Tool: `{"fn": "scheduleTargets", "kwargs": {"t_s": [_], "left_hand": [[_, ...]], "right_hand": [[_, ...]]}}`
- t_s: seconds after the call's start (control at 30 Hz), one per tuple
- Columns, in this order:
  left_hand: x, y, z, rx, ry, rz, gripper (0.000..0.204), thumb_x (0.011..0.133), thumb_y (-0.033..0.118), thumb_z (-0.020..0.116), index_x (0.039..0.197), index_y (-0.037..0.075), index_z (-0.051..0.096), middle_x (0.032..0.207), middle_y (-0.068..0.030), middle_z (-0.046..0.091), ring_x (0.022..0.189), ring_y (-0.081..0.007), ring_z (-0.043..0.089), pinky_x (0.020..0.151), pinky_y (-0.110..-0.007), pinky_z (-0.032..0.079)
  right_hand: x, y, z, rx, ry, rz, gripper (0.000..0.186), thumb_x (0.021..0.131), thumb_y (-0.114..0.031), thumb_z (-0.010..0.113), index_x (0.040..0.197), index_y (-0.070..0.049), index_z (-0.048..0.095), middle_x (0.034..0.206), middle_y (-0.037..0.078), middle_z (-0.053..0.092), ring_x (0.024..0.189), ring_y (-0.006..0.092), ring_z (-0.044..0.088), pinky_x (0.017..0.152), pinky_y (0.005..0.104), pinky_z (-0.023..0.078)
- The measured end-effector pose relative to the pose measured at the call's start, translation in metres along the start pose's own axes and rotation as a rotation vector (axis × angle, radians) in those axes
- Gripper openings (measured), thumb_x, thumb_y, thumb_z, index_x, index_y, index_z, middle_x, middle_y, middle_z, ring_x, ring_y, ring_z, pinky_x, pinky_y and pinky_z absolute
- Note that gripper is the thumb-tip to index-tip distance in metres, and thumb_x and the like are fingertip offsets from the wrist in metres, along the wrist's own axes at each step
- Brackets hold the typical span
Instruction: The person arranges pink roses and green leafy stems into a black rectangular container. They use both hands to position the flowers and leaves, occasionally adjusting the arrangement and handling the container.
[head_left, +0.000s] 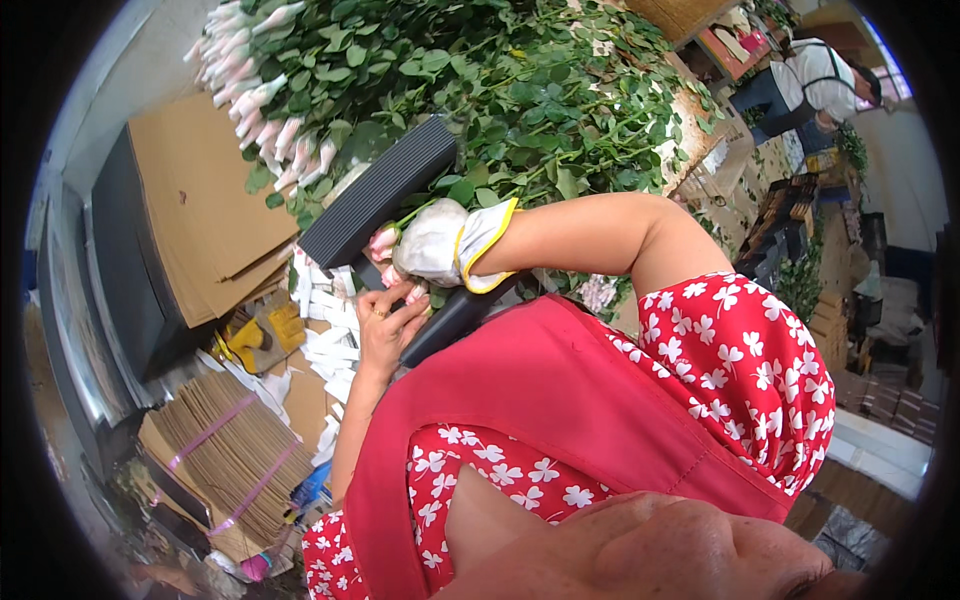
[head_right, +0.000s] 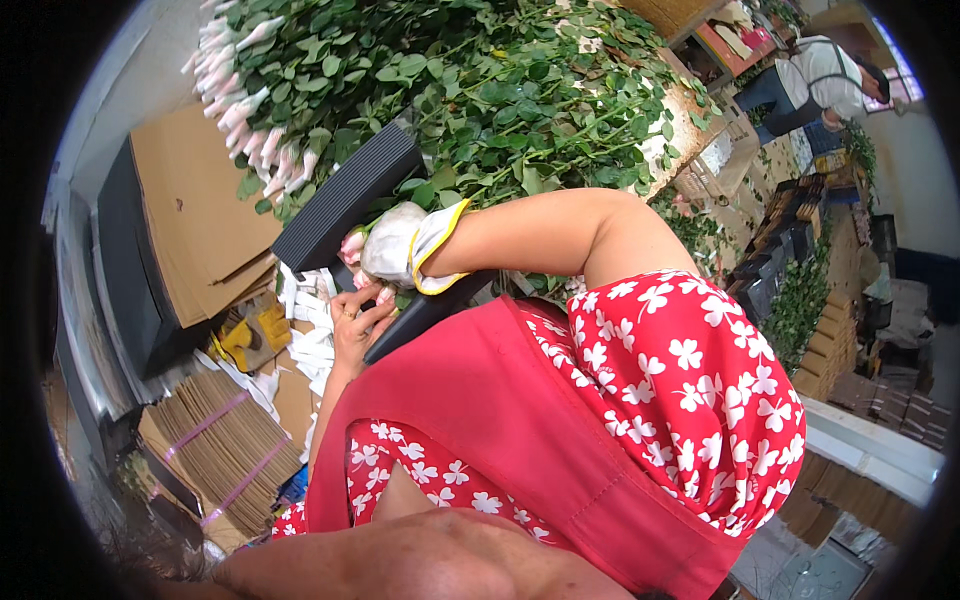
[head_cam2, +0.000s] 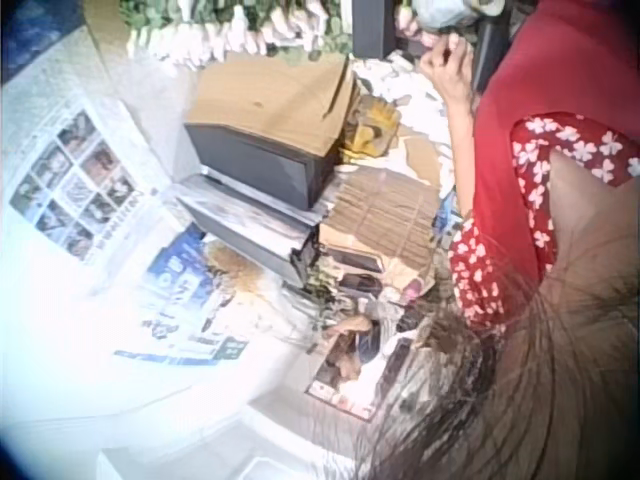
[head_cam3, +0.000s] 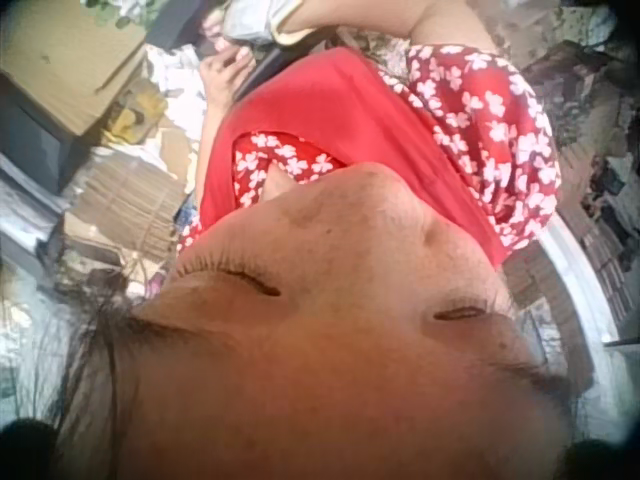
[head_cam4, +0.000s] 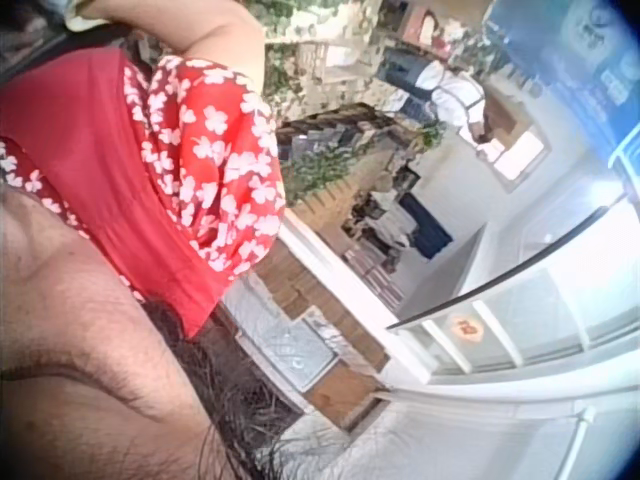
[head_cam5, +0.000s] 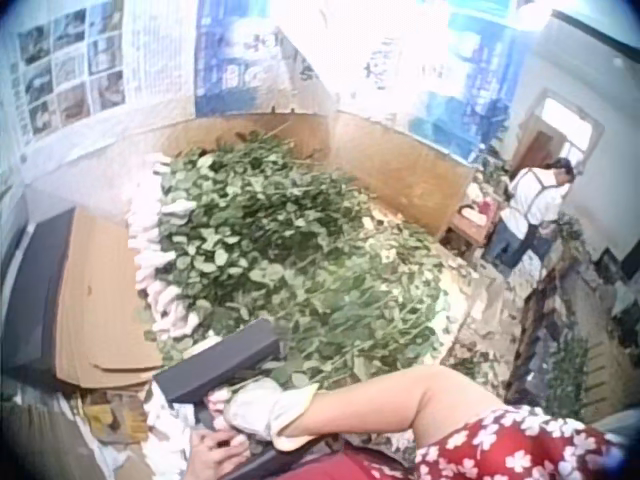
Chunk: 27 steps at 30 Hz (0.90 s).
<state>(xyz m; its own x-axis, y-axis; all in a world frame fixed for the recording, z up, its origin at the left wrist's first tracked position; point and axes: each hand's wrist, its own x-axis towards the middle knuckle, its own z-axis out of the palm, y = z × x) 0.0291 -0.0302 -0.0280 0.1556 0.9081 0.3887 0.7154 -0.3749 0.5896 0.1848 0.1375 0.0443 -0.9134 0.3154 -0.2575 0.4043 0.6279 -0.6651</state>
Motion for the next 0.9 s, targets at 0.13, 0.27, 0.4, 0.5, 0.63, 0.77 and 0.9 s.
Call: {"fn": "scheduleTargets", "kwargs": {"t_s": [0.13, 0.27, 0.4, 0.5, 0.63, 0.77, 0.9], "left_hand": [[0.004, 0.004, 0.0, -0.027, -0.029, -0.034, 0.035, 0.065, 0.01, 0.083, 0.099, 0.017, 0.076, 0.119, -0.003, 0.065, 0.1, -0.0265, 0.053, 0.091, -0.037, 0.042], [0.011, 0.008, -0.003, -0.003, -0.046, -0.028, 0.033, 0.066, 0.009, 0.083, 0.097, 0.015, 0.075, 0.121, -0.0047, 0.064, 0.101, -0.0278, 0.053, 0.091, -0.039, 0.043], [0.008, 0.008, -0.002, -0.042, -0.053, -0.084, 0.031, 0.067, 0.008, 0.082, 0.098, 0.013, 0.075, 0.124, -0.0062, 0.062, 0.102, -0.0291, 0.053, 0.09, -0.04, 0.045], [0.008, 0.007, -0.001, -0.108, -0.06, -0.118, 0.031, 0.069, 0.008, 0.081, 0.099, 0.012, 0.076, 0.126, -0.0071, 0.061, 0.103, -0.0293, 0.054, 0.091, -0.04, 0.046], [-0.005, 0.001, 0.005, -0.209, -0.026, -0.198, 0.032, 0.071, 0.007, 0.08, 0.102, 0.012, 0.077, 0.128, -0.0084, 0.061, 0.105, -0.029, 0.056, 0.092, -0.039, 0.047], [-0.003, -0.001, 0.006, -0.19, -0.035, -0.193, 0.033, 0.071, 0.008, 0.08, 0.104, 0.013, 0.077, 0.127, -0.0087, 0.061, 0.107, -0.0291, 0.056, 0.093, -0.038, 0.047], [-0.001, 0.002, 0.003, -0.207, -0.032, -0.191, 0.032, 0.073, 0.01, 0.08, 0.104, 0.014, 0.076, 0.128, -0.0096, 0.062, 0.11, -0.0306, 0.056, 0.093, -0.039, 0.047]], "right_hand": [[-0.001, 0.001, -0.001, 0.325, 0.009, 0.069, 0.023, 0.085, -0.028, 0.066, 0.104, -0.016, 0.07, 0.106, 0.006, 0.071, 0.093, 0.0262, 0.069, 0.082, 0.036, 0.054], [0.003, 0.009, 0.002, 0.716, -0.004, 0.156, 0.022, 0.085, -0.027, 0.067, 0.104, -0.015, 0.07, 0.105, 0.003, 0.071, 0.093, 0.0269, 0.069, 0.082, 0.0349, 0.054], [-0.008, -0.003, -0.017, 0.075, -0.039, -0.027, 0.017, 0.09, -0.029, 0.06, 0.097, -0.015, 0.066, 0.092, 0.002, 0.066, 0.083, 0.0226, 0.063, 0.076, 0.0335, 0.05], [-0.06, -0.035, -0.06, -0.15, 0.056, -0.086, 0.019, 0.088, -0.027, 0.062, 0.093, -0.01, 0.068, 0.087, 0.009, 0.069, 0.077, 0.0266, 0.066, 0.069, 0.0386, 0.052], [-0.14, -0.032, -0.09, -0.055, 0.505, -0.093, 0.032, 0.088, -0.029, 0.059, 0.112, -0.011, 0.07, 0.093, 0.015, 0.071, 0.083, 0.0314, 0.069, 0.077, 0.0404, 0.056], [-0.197, 0.029, -0.133, -0.658, 0.716, 0.093, 0.02, 0.09, -0.017, 0.064, 0.107, -0.007, 0.07, 0.094, 0.016, 0.071, 0.083, 0.0293, 0.07, 0.074, 0.0362, 0.057], [-0.187, 0.046, -0.117, -0.386, 0.739, 0.301, 0.018, 0.091, -0.011, 0.06, 0.105, -0.007, 0.07, 0.088, 0.016, 0.069, 0.08, 0.032, 0.068, 0.07, 0.0378, 0.055]]}}
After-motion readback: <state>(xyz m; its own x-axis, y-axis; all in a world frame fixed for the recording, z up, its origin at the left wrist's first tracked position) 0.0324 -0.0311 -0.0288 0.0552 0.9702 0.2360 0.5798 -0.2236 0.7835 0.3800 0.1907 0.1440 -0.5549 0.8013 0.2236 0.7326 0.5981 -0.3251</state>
